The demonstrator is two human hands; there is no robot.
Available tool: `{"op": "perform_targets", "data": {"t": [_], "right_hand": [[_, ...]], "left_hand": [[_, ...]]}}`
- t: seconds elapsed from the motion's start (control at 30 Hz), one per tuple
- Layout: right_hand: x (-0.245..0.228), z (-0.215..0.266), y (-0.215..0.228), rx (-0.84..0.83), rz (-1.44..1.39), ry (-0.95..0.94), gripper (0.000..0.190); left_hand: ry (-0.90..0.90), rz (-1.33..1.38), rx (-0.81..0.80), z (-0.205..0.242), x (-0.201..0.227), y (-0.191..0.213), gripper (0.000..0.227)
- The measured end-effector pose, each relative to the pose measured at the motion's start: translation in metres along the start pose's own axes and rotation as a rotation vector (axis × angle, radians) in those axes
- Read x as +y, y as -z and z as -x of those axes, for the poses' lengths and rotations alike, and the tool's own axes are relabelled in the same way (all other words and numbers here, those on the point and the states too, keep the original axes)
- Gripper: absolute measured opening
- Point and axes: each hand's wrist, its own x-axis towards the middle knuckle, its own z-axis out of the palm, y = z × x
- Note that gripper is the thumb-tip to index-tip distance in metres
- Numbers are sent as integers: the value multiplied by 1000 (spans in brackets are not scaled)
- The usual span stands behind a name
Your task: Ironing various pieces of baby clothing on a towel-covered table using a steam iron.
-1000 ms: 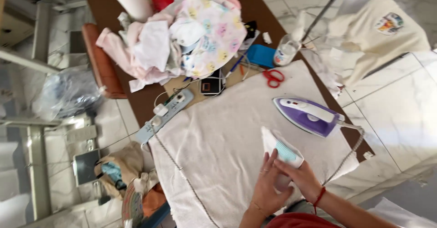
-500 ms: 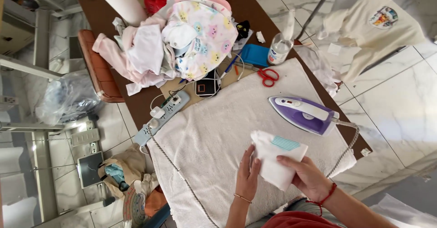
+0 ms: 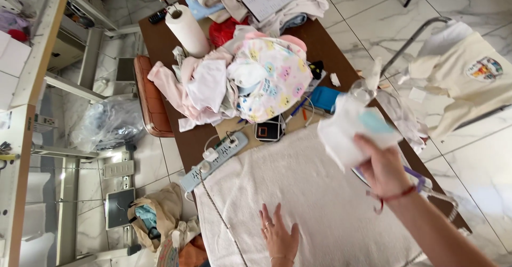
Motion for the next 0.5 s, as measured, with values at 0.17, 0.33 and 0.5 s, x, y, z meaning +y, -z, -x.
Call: {"op": "perform_targets", "data": {"t": [0.17, 0.33, 0.5], "right_hand": [[-55, -107, -86, -86, -166, 445, 44], [-112, -187, -166, 45, -248, 345, 35], [-99, -304, -179, -86, -403, 325, 46]], "left_hand": [[314, -590, -515, -59, 84, 59, 118], [345, -659, -602, -88, 92, 57, 131], [-208, -727, 1110, -126, 9, -39, 45]]}}
